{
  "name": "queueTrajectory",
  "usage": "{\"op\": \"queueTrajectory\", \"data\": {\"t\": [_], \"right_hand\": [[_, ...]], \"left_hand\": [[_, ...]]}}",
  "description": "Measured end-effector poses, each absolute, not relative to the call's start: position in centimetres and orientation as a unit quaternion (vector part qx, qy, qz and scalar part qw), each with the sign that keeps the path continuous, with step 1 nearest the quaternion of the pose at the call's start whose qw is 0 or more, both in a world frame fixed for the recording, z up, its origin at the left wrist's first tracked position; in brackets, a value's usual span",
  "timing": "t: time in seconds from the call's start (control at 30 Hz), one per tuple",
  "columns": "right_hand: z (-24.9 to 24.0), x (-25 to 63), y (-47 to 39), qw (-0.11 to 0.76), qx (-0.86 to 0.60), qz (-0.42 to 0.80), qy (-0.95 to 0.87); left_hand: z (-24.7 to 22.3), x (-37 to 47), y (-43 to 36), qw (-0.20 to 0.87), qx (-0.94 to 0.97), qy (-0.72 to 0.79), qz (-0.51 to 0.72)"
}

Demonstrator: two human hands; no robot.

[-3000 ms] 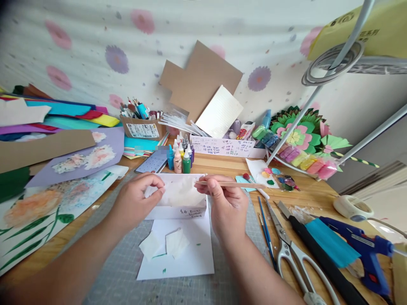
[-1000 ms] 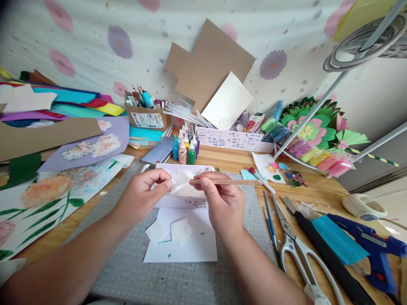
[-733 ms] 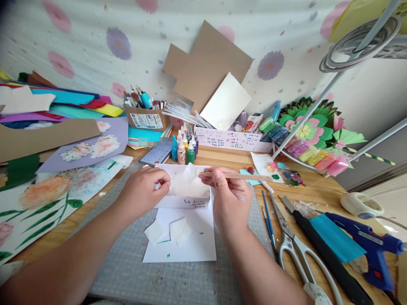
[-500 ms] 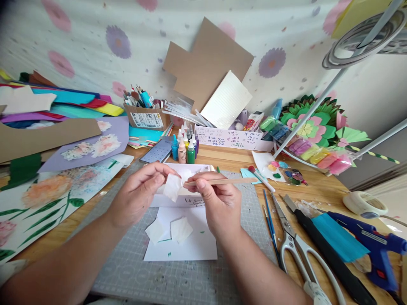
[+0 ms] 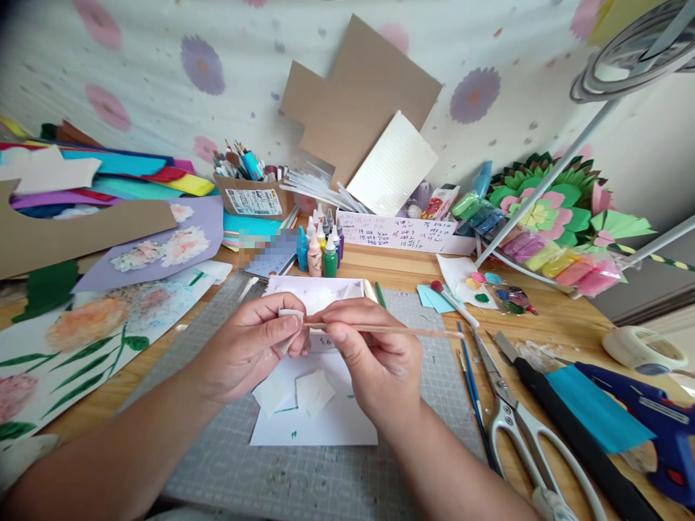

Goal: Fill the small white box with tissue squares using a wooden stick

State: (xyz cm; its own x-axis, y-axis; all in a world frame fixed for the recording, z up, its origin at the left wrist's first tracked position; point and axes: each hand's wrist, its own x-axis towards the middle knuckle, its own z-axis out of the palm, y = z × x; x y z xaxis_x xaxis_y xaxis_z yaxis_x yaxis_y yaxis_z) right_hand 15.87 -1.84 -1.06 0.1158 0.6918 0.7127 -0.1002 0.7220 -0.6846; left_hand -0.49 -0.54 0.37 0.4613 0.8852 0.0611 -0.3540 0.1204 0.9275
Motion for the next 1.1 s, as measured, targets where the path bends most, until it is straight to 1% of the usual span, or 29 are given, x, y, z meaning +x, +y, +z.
{"op": "queueTrajectory", "data": {"t": [0.83, 1.1], "right_hand": [[-0.87, 16.01, -1.78, 0.693, -0.24, 0.268, -0.625], [-0.93, 16.15, -1.76, 0.696, -0.209, 0.276, -0.629]], "left_hand": [[0.28, -0.44, -0.46, 0.722, 0.474, 0.253, 0.436], [0.2, -0.55, -0.34, 0.737, 0.464, 0.242, 0.427]]}}
